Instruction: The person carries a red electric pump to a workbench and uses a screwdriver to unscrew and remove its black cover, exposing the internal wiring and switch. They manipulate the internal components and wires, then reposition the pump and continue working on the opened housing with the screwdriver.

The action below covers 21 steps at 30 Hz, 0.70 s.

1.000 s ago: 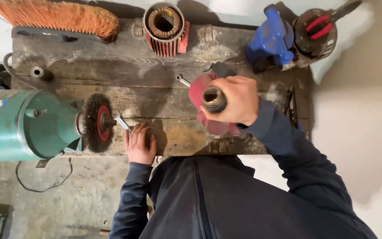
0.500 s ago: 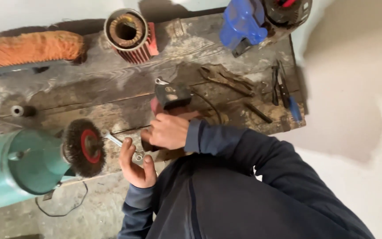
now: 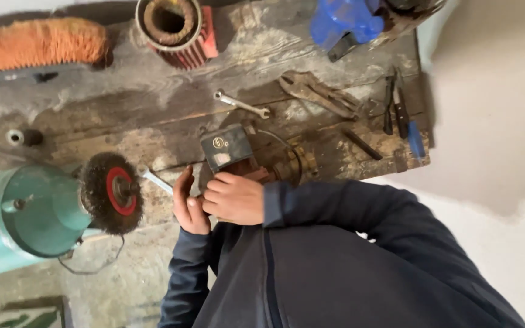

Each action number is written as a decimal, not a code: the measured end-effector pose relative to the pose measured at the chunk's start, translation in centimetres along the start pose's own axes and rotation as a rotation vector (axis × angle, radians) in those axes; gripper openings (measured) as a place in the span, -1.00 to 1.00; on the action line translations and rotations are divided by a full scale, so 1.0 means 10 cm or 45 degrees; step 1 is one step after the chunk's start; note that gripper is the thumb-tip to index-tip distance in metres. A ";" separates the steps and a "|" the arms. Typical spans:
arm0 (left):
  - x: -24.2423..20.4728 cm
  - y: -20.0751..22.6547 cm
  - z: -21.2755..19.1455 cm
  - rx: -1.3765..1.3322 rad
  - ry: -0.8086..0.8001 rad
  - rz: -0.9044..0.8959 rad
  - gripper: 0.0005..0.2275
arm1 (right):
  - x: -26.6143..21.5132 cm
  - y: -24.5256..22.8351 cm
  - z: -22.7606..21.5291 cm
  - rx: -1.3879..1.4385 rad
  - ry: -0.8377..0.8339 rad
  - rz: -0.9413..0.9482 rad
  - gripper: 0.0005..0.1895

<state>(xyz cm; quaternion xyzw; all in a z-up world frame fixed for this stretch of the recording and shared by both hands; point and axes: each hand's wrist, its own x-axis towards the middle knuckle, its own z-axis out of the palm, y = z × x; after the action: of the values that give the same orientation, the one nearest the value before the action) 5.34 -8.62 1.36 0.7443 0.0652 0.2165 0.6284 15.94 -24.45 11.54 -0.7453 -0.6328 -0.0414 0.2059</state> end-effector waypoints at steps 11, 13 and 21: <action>0.35 0.51 -0.07 0.406 -0.210 -0.267 -0.48 | -0.81 0.43 -0.56 0.246 0.316 0.589 -0.79; 0.54 0.58 -0.04 0.345 -0.301 -0.180 -0.39 | -0.92 0.51 -0.55 0.273 0.283 0.707 -0.75; 1.06 0.52 0.36 0.314 -0.450 -0.127 0.00 | -0.70 0.84 -0.51 0.457 0.138 0.827 -0.45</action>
<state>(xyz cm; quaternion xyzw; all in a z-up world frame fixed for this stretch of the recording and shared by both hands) 15.39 -9.02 8.47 0.8377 0.0168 0.0416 0.5442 23.61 -33.70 11.84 -0.8560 -0.3488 0.0984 0.3687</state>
